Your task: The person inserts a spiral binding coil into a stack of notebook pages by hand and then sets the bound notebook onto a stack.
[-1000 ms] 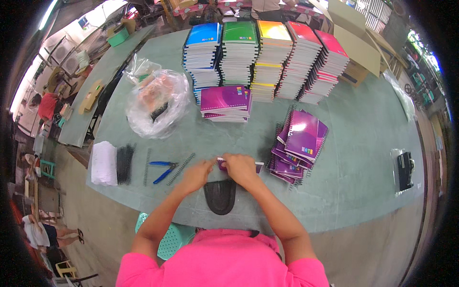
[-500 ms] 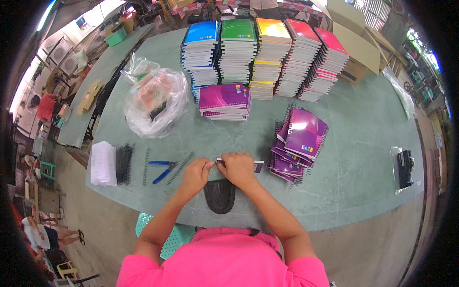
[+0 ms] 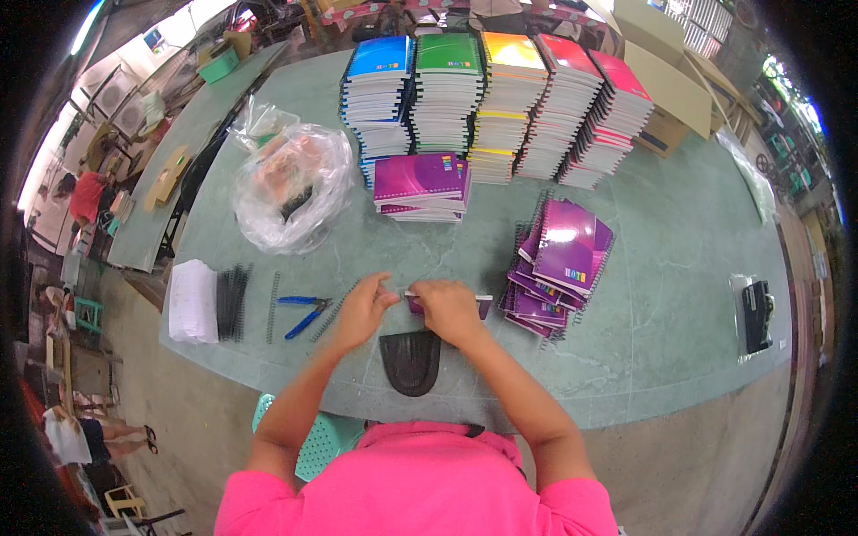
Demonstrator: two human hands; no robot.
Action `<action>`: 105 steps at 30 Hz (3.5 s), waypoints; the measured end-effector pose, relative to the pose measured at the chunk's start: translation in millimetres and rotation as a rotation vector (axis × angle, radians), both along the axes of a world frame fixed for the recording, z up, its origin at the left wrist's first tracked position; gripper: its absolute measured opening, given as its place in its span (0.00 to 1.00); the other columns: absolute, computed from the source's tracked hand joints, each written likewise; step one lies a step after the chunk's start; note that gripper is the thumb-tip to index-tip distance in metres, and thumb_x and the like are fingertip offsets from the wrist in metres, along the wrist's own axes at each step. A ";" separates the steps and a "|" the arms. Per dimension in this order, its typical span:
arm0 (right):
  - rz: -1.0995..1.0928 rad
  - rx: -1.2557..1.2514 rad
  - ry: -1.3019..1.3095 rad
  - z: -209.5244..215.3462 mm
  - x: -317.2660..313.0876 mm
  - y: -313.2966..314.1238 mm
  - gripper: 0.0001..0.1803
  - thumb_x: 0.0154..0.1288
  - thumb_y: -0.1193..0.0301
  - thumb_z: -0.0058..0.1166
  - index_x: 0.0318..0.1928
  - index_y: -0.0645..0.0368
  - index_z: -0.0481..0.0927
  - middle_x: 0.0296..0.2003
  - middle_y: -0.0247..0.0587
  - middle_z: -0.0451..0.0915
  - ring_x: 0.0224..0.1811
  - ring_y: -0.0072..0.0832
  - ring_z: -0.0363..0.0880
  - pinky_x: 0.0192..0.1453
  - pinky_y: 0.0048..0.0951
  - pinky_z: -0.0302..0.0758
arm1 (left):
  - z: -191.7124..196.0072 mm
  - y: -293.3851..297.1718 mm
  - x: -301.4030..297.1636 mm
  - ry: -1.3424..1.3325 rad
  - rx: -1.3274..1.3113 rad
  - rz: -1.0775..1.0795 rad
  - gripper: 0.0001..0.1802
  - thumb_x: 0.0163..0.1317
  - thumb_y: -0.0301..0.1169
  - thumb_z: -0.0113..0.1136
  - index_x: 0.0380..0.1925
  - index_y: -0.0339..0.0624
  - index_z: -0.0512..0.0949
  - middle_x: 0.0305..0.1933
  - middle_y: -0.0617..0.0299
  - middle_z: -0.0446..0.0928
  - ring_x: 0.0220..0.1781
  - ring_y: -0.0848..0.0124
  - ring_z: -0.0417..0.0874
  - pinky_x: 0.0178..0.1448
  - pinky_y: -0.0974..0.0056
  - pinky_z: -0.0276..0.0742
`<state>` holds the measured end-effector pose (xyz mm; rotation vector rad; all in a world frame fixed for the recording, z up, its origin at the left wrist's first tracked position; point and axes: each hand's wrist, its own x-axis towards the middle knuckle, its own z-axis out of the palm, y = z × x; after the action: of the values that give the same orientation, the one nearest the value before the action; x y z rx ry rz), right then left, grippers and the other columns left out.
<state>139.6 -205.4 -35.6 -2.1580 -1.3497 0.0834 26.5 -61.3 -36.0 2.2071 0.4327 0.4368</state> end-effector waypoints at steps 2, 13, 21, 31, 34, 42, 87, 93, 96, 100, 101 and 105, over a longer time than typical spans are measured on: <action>0.037 0.020 -0.021 -2.3 0.9 -2.7 0.09 0.52 0.72 0.56 0.37 0.54 0.79 0.30 0.41 0.81 0.34 0.38 0.79 0.38 0.39 0.70 | 15.3 18.6 -4.8 0.354 -0.276 -0.150 0.11 0.59 0.35 0.57 0.34 0.37 0.75 0.22 0.56 0.75 0.27 0.59 0.77 0.34 0.59 0.71; 0.080 -0.067 0.034 1.1 0.6 3.2 0.07 0.59 0.66 0.53 0.36 0.54 0.79 0.30 0.40 0.80 0.35 0.41 0.79 0.38 0.41 0.70 | 7.4 19.1 -10.3 0.174 0.016 -0.180 0.12 0.57 0.35 0.58 0.37 0.39 0.75 0.29 0.53 0.75 0.37 0.57 0.76 0.39 0.58 0.71; 0.023 0.160 0.211 -0.7 -1.9 7.0 0.11 0.58 0.67 0.55 0.40 0.57 0.74 0.28 0.43 0.79 0.33 0.45 0.77 0.38 0.43 0.70 | 17.4 23.8 -4.6 0.463 0.091 -0.203 0.14 0.55 0.33 0.61 0.38 0.38 0.74 0.36 0.51 0.73 0.38 0.56 0.75 0.40 0.59 0.70; -0.028 0.033 -0.210 -5.1 -2.7 1.0 0.08 0.54 0.67 0.54 0.35 0.54 0.77 0.31 0.37 0.79 0.37 0.35 0.77 0.40 0.38 0.67 | 22.8 19.4 -11.7 0.299 0.065 -0.174 0.14 0.57 0.36 0.59 0.39 0.40 0.74 0.39 0.50 0.74 0.38 0.54 0.76 0.41 0.56 0.71; 0.010 -0.069 -0.261 -9.9 3.6 -1.1 0.07 0.55 0.66 0.54 0.33 0.54 0.78 0.31 0.35 0.79 0.37 0.34 0.77 0.40 0.37 0.66 | 14.7 12.5 -8.6 0.052 0.168 -0.123 0.14 0.57 0.36 0.59 0.38 0.39 0.74 0.39 0.51 0.74 0.37 0.53 0.76 0.40 0.55 0.70; 0.069 0.081 -0.061 -3.9 -10.0 22.5 0.07 0.56 0.66 0.54 0.34 0.54 0.76 0.32 0.37 0.79 0.38 0.36 0.76 0.41 0.37 0.65 | 16.9 13.3 -7.5 0.028 0.256 -0.075 0.20 0.51 0.36 0.64 0.41 0.38 0.73 0.40 0.51 0.72 0.39 0.53 0.73 0.44 0.55 0.69; -0.120 0.320 0.966 -55.4 10.0 -32.7 0.11 0.57 0.78 0.57 0.42 0.62 0.82 0.31 0.32 0.83 0.33 0.15 0.74 0.39 0.21 0.72 | 46.4 -18.1 9.3 -0.103 0.084 -0.099 0.19 0.53 0.26 0.60 0.48 0.45 0.77 0.40 0.54 0.79 0.44 0.58 0.78 0.50 0.60 0.73; -0.107 0.309 0.996 -41.0 9.3 -27.5 0.12 0.57 0.74 0.59 0.43 0.61 0.81 0.33 0.33 0.83 0.34 0.15 0.74 0.41 0.23 0.72 | -2.0 -31.0 -17.5 0.149 -0.063 -0.361 0.20 0.58 0.39 0.58 0.47 0.40 0.77 0.38 0.49 0.77 0.45 0.52 0.77 0.48 0.55 0.72; -0.090 0.363 1.074 -39.7 4.1 -28.3 0.14 0.57 0.73 0.59 0.45 0.61 0.81 0.37 0.34 0.82 0.37 0.17 0.75 0.43 0.23 0.72 | -5.3 -32.7 -18.5 0.285 0.189 -0.426 0.19 0.58 0.41 0.58 0.44 0.40 0.78 0.38 0.51 0.77 0.44 0.53 0.76 0.47 0.55 0.71; -0.009 0.489 1.062 -49.3 5.6 -27.8 0.13 0.59 0.71 0.58 0.45 0.61 0.80 0.39 0.35 0.81 0.41 0.19 0.75 0.46 0.24 0.72 | 9.7 -34.1 -9.2 0.077 0.439 -0.344 0.16 0.56 0.40 0.59 0.40 0.43 0.79 0.35 0.56 0.76 0.39 0.58 0.75 0.43 0.55 0.69; 0.029 0.524 1.055 -49.5 5.0 -28.3 0.13 0.59 0.71 0.58 0.44 0.61 0.80 0.39 0.36 0.81 0.42 0.19 0.75 0.47 0.24 0.71 | 18.3 -35.6 -3.5 -0.054 0.449 -0.259 0.15 0.56 0.40 0.58 0.39 0.44 0.78 0.34 0.58 0.76 0.38 0.59 0.74 0.42 0.55 0.68; -0.066 0.496 1.176 -37.2 -3.0 -30.0 0.08 0.62 0.76 0.52 0.40 0.63 0.81 0.42 0.39 0.81 0.45 0.23 0.76 0.51 0.25 0.71 | 14.6 -17.7 8.7 -0.056 0.751 -0.308 0.12 0.54 0.36 0.60 0.36 0.44 0.77 0.35 0.62 0.74 0.39 0.62 0.73 0.41 0.58 0.64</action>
<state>136.6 -235.4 -72.8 -1.2934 -0.5078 0.7642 35.1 -79.0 -21.4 2.9085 -0.1436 0.5482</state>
